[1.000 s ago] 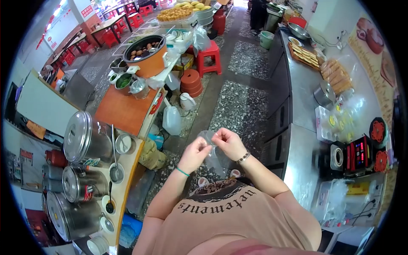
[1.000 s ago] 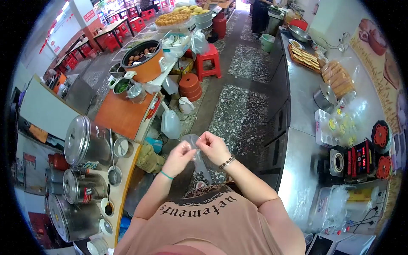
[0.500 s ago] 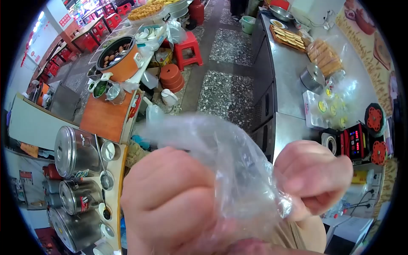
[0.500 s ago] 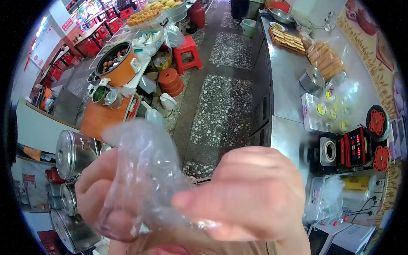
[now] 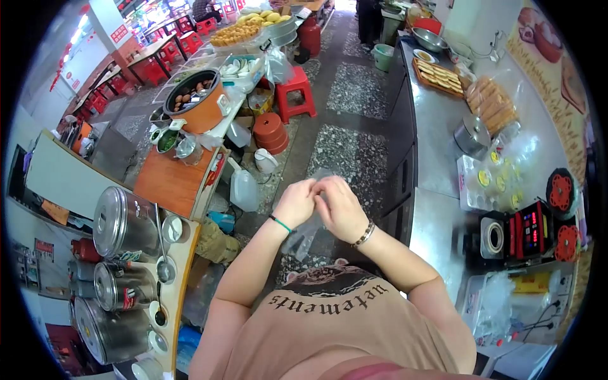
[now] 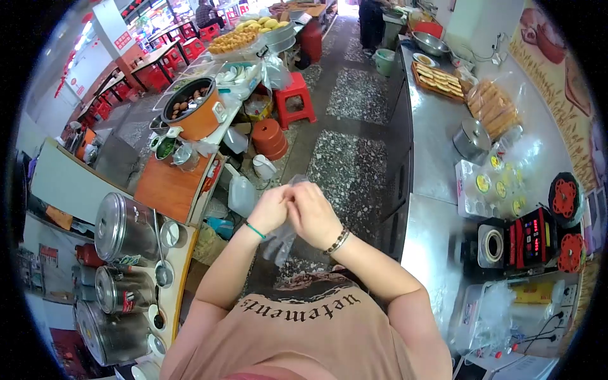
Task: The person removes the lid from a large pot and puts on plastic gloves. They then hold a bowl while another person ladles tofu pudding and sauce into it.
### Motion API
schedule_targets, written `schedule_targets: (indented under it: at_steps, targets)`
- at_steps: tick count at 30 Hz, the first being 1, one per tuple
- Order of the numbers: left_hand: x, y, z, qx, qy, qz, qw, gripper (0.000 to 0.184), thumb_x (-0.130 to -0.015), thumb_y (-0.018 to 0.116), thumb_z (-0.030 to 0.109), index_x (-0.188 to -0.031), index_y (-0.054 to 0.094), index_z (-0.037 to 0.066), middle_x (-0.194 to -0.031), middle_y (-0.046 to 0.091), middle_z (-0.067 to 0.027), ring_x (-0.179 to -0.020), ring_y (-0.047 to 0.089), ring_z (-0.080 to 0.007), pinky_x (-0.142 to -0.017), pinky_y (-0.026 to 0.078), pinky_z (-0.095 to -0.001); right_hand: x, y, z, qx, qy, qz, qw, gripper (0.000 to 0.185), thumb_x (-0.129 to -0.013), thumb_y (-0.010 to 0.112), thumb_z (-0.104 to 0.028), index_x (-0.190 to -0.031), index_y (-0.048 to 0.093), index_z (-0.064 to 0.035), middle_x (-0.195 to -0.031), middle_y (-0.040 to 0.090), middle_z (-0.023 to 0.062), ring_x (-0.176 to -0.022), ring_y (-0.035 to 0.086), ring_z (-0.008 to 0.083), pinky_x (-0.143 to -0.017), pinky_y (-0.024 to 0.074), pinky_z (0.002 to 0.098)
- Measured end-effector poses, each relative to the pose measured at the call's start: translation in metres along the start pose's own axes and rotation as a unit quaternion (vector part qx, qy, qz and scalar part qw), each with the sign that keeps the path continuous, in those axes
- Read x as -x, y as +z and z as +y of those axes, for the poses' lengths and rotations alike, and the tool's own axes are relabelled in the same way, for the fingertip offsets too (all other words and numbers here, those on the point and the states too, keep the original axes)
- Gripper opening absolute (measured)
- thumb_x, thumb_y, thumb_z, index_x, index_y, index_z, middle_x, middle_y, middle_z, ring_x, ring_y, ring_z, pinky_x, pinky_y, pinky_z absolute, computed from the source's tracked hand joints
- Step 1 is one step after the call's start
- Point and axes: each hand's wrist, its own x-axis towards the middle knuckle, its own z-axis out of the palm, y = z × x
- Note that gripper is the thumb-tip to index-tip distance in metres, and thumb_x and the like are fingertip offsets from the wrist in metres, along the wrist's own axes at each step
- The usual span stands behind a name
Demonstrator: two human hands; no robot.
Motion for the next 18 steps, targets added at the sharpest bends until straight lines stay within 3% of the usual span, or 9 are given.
schedule_targets:
  at_steps: [2, 6, 8, 10, 11, 12, 14, 16, 18]
  targets:
    - [-0.002, 0.0, -0.002, 0.091, -0.12, -0.005, 0.989, 0.019, -0.09, 0.048, 0.015, -0.095, 0.06, 0.0, -0.084, 0.064, -0.0166, -0.078, 0.065, -0.0233, -0.069, 0.05, -0.0333, 0.018, 0.019, 0.021, -0.039, 0.124, -0.026, 0.991, 0.019, -0.083, 0.054, 0.001, -0.101, 0.05, -0.0002, -0.095, 0.058, 0.0207, -0.089, 0.058, 0.0364, -0.076, 0.0474, 0.039]
    - [0.001, 0.019, 0.004, -0.137, 0.038, 0.061, 0.988, 0.022, -0.092, 0.048, 0.02, -0.083, 0.056, 0.001, -0.082, 0.061, -0.0156, -0.076, 0.062, -0.0317, -0.062, 0.05, -0.0386, 0.041, 0.057, 0.061, -0.051, 0.29, -0.247, 0.923, 0.026, -0.087, 0.046, -0.003, -0.113, 0.05, 0.0003, -0.104, 0.061, 0.0262, -0.099, 0.059, 0.0361, -0.081, 0.0489, 0.038]
    - [0.002, 0.028, 0.014, -0.248, 0.083, 0.035, 0.965, 0.017, -0.09, 0.052, 0.02, -0.083, 0.055, 0.005, -0.08, 0.058, -0.013, -0.077, 0.061, -0.0323, -0.064, 0.05, -0.0407, 0.072, 0.1, 0.129, 0.109, -0.016, -0.286, 0.952, 0.03, -0.084, 0.046, -0.004, -0.113, 0.049, 0.0018, -0.086, 0.064, 0.0244, -0.079, 0.063, 0.0404, -0.071, 0.0512, 0.0453]
    - [-0.001, 0.031, 0.006, -0.244, 0.113, 0.05, 0.962, 0.012, -0.088, 0.054, 0.018, -0.085, 0.055, 0.007, -0.081, 0.057, -0.0118, -0.079, 0.061, -0.0306, -0.066, 0.051, -0.0408, 0.056, 0.085, 0.119, 0.113, -0.007, -0.276, 0.954, 0.037, -0.086, 0.044, -0.001, -0.123, 0.048, 0.001, -0.101, 0.065, 0.0221, -0.092, 0.064, 0.0333, -0.081, 0.0504, 0.0404]
    - [-0.001, 0.032, 0.005, -0.241, 0.132, 0.05, 0.96, 0.012, -0.088, 0.054, 0.018, -0.084, 0.055, 0.007, -0.082, 0.058, -0.0116, -0.079, 0.061, -0.0304, -0.066, 0.051, -0.0409, 0.048, 0.079, 0.106, -0.149, 0.153, -0.126, 0.969, 0.038, -0.089, 0.042, 0.0, -0.126, 0.048, 0.0007, -0.11, 0.063, 0.0186, -0.099, 0.062, 0.0294, -0.087, 0.0481, 0.0377]
    - [-0.002, 0.033, 0.007, -0.237, 0.15, 0.05, 0.959, 0.012, -0.088, 0.053, 0.017, -0.084, 0.055, 0.007, -0.083, 0.058, -0.0113, -0.079, 0.061, -0.0302, -0.066, 0.05, -0.041, 0.045, 0.074, 0.099, -0.394, 0.294, 0.036, 0.87, 0.039, -0.091, 0.04, 0.001, -0.129, 0.048, 0.0004, -0.118, 0.061, 0.0151, -0.105, 0.059, 0.0254, -0.092, 0.0457, 0.035]
    - [-0.006, 0.032, 0.011, -0.227, 0.156, 0.054, 0.96, 0.011, -0.088, 0.052, 0.016, -0.084, 0.055, 0.006, -0.083, 0.059, -0.0111, -0.079, 0.061, -0.0302, -0.066, 0.05, -0.0417, 0.047, 0.079, 0.101, -0.465, 0.342, 0.046, 0.815, 0.043, -0.093, 0.037, 0.003, -0.135, 0.043, 0.0004, -0.126, 0.055, 0.0101, -0.115, 0.052, 0.0207, -0.1, 0.0396, 0.0318]
    - [-0.01, 0.033, 0.014, -0.217, 0.135, 0.037, 0.966, 0.012, -0.088, 0.052, 0.016, -0.083, 0.055, 0.006, -0.084, 0.059, -0.0113, -0.08, 0.061, -0.0306, -0.066, 0.05, -0.0422, 0.032, 0.056, 0.069, -0.607, 0.394, 0.117, 0.68, 0.042, -0.091, 0.038, 0.005, -0.132, 0.045, 0.0025, -0.125, 0.056, 0.0126, -0.119, 0.051, 0.0225, -0.103, 0.0361, 0.0318]
    - [-0.012, 0.03, 0.021, -0.226, 0.123, 0.034, 0.966, 0.011, -0.087, 0.052, 0.016, -0.082, 0.054, 0.006, -0.083, 0.058, -0.0112, -0.079, 0.06, -0.031, -0.066, 0.05, -0.0423, 0.036, 0.056, 0.084, -0.629, 0.367, 0.088, 0.68, 0.041, -0.091, 0.038, 0.005, -0.131, 0.047, 0.0022, -0.126, 0.056, 0.0128, -0.12, 0.05, 0.0236, -0.104, 0.0351, 0.0321]
